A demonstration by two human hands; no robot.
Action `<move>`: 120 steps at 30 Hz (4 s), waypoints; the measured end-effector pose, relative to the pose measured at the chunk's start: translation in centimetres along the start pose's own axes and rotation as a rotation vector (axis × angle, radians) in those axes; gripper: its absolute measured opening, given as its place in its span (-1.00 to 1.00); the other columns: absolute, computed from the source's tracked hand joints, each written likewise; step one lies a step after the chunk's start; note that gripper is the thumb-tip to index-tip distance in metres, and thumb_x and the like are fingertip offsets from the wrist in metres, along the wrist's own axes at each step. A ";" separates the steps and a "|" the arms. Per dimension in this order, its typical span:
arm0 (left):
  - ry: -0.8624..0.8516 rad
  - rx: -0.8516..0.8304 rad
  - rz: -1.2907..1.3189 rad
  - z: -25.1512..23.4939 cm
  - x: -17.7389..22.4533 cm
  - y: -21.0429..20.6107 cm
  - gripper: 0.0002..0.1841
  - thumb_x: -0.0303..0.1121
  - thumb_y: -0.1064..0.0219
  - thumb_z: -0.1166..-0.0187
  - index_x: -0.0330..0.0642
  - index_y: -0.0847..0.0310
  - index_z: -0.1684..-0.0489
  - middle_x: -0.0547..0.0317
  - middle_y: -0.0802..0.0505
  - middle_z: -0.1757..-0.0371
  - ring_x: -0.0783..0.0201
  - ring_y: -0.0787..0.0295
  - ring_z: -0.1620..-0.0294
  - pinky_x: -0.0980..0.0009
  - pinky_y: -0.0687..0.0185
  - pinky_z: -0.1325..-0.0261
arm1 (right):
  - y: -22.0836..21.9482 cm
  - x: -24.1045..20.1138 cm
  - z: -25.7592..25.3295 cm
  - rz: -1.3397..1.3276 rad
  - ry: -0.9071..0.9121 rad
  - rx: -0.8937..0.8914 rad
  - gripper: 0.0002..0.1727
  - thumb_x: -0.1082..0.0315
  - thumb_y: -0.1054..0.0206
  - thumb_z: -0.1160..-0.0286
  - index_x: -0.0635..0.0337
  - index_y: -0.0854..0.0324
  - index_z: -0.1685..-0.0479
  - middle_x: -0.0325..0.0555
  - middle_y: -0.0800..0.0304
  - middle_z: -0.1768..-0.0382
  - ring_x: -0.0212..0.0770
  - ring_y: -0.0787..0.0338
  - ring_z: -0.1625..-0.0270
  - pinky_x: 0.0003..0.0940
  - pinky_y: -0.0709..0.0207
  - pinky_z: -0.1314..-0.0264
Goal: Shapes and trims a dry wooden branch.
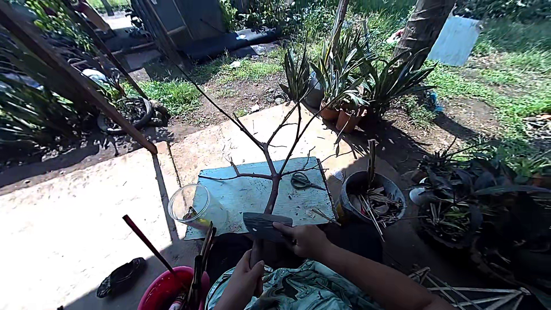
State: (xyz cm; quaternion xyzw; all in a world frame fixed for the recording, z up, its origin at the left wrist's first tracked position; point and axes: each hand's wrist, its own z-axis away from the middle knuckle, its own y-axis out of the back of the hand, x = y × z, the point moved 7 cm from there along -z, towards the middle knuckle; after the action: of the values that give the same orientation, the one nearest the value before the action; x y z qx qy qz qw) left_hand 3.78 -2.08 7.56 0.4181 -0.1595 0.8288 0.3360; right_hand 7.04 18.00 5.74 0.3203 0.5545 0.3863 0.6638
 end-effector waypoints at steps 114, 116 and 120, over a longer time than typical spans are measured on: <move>0.024 -0.085 -0.092 0.1 -4.9 -0.5 -0.48 -0.38 -0.15 -0.72 -0.16 -0.13 -0.64 0.12 -0.65 0.46 0.30 -0.61 0.66 0.35 -0.65 0.49 | 5.3 2.9 -8.7 0.468 -0.073 -0.387 -0.22 0.23 -0.23 -0.60 -0.54 -0.14 -0.85 0.27 -0.83 -0.11 0.38 -0.78 -0.20 0.44 -0.54 -0.19; 0.030 -0.084 -0.093 0.2 -5.2 -0.6 -0.48 -0.38 -0.17 -0.71 -0.18 -0.13 -0.63 0.12 -0.65 0.46 0.31 -0.61 0.65 0.37 -0.64 0.49 | 3.3 -0.2 -6.2 0.422 0.042 -0.453 -0.21 0.22 -0.28 -0.60 -0.57 -0.14 -0.84 0.27 -0.84 0.01 0.38 -0.80 -0.09 0.43 -0.54 -0.12; 0.037 -0.080 -0.134 0.2 -4.9 -0.8 -0.45 -0.35 -0.17 -0.72 -0.21 -0.09 -0.65 0.11 -0.68 0.38 0.32 -0.65 0.58 0.36 -0.68 0.39 | 1.8 -3.9 -3.3 0.332 0.196 -0.512 -0.16 0.24 -0.35 -0.55 -0.62 -0.15 -0.83 0.25 -0.86 0.11 0.38 -0.81 -0.02 0.44 -0.54 -0.05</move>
State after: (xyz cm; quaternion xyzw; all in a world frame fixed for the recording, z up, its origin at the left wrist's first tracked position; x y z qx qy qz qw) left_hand 6.52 -3.74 3.76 0.3985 -0.1577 0.8050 0.4102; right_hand 3.13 15.45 8.59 0.1901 0.4406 0.6453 0.5944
